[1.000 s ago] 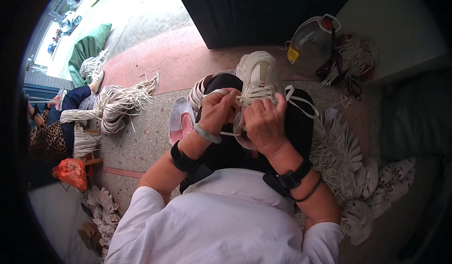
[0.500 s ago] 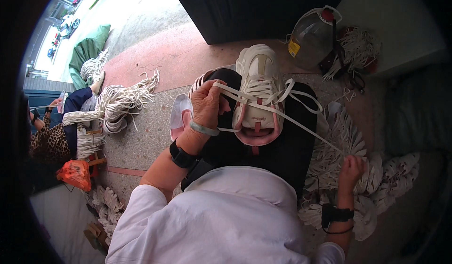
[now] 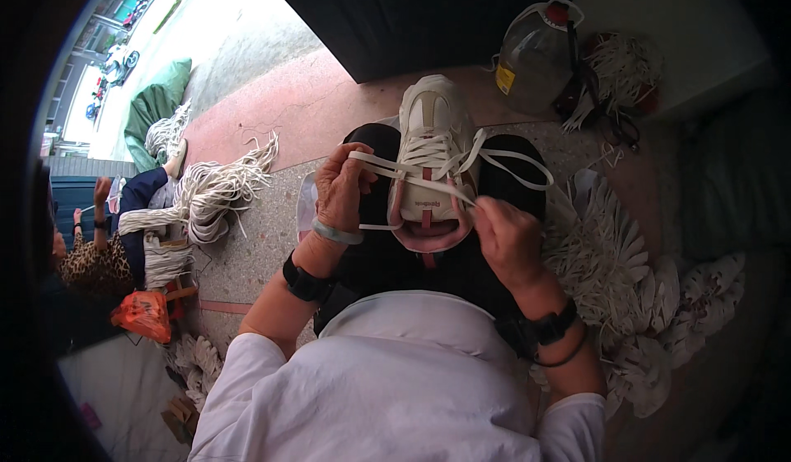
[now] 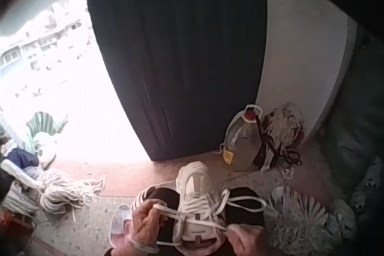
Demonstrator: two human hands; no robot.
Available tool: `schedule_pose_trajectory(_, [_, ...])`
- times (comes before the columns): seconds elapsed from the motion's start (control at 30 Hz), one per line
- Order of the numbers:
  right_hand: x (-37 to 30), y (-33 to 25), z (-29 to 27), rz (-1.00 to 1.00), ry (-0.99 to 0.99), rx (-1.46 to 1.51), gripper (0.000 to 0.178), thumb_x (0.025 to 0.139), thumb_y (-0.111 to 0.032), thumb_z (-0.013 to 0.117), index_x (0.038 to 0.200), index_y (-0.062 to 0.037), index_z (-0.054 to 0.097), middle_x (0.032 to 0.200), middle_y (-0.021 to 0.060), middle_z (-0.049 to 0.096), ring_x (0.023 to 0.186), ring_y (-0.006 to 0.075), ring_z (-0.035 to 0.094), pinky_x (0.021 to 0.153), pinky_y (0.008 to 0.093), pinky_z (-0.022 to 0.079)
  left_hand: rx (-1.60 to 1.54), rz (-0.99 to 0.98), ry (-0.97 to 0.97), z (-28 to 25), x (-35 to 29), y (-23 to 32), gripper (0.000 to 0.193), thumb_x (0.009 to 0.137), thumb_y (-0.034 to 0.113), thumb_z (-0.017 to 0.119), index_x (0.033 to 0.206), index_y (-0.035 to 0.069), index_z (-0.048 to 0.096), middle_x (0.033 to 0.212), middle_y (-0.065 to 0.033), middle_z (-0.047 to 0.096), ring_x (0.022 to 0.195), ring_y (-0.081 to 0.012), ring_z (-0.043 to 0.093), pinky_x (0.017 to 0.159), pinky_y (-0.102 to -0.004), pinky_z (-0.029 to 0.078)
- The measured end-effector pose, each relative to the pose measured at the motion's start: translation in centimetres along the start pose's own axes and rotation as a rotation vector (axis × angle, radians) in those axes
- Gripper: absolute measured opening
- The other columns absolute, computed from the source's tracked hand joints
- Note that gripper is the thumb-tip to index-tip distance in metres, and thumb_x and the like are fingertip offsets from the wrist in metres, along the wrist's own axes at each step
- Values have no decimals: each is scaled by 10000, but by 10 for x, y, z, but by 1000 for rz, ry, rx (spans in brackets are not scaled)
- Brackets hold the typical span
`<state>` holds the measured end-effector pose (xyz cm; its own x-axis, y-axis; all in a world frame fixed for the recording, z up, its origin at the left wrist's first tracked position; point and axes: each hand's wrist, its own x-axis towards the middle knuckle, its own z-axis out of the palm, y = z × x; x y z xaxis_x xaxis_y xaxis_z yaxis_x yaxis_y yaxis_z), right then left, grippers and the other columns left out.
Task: The recorder is threading and lacing a pair of white sneakers.
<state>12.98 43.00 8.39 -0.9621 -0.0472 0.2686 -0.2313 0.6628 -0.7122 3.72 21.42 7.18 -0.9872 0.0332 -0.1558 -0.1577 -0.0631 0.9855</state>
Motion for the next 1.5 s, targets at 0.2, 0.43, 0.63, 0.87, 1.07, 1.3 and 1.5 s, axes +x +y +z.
schedule_pose_trajectory(0.2, [-91, 57, -60, 27, 282, -225, 99, 794, 29, 513, 871, 52, 570, 672, 151, 570, 575, 248, 583, 524, 312, 457, -35, 26, -107, 8, -3, -16, 131, 820, 48, 511, 920, 22, 591, 810, -2, 594, 726, -60, 531, 658, -188, 425])
schedule_pose_trajectory(0.43, [-105, 56, -63, 161, 78, -68, 180, 775, -48, 540, 920, 56, 565, 777, 155, 590, 691, 290, 584, 653, 363, 476, 256, 317, -151, 20, -9, -3, 117, 796, -23, 517, 886, -1, 590, 909, -64, 580, 805, -117, 538, 705, -225, 432])
schedule_pose_trajectory(0.63, [8, -12, -13, -88, 50, -96, 571, 661, -214, 678, 1132, 15, 450, 1055, 171, 503, 913, 337, 536, 784, 389, 452, 749, 703, -280, 45, -11, 11, 114, 724, 134, 617, 813, 68, 646, 1044, -96, 556, 1027, -307, 466, 892, -396, 320])
schedule_pose_trajectory(0.87, [30, -13, 24, -50, 53, -186, 471, 682, -91, 624, 1112, 31, 474, 1011, 187, 517, 879, 352, 553, 725, 385, 475, 878, 709, -254, 54, -8, 9, 110, 679, 108, 609, 780, 81, 641, 1086, -91, 544, 1052, -312, 457, 877, -396, 341])
schedule_pose_trajectory(1.07, [28, -7, 27, 100, 135, -90, 318, 711, -39, 575, 1018, 40, 547, 903, 184, 574, 804, 353, 579, 681, 367, 485, 957, 720, -261, 57, -17, 12, 206, 612, 99, 606, 816, 79, 632, 1140, -101, 513, 1100, -324, 430, 876, -409, 354])
schedule_pose_trajectory(1.3, [34, 8, 19, 211, 65, 351, 244, 721, -8, 513, 945, 32, 601, 860, 181, 598, 783, 323, 597, 689, 347, 482, 1100, 845, -276, 65, -20, 16, 326, 558, 228, 638, 848, 82, 616, 1169, -140, 474, 1097, -325, 433, 884, -424, 335])
schedule_pose_trajectory(1.5, [30, 4, 20, 170, 79, 310, 325, 713, -24, 534, 1033, 28, 550, 875, 186, 594, 810, 337, 595, 699, 363, 483, 1119, 1023, -327, 66, -17, 21, 377, 505, 300, 675, 790, 62, 609, 1180, -144, 458, 1082, -325, 439, 906, -458, 309])
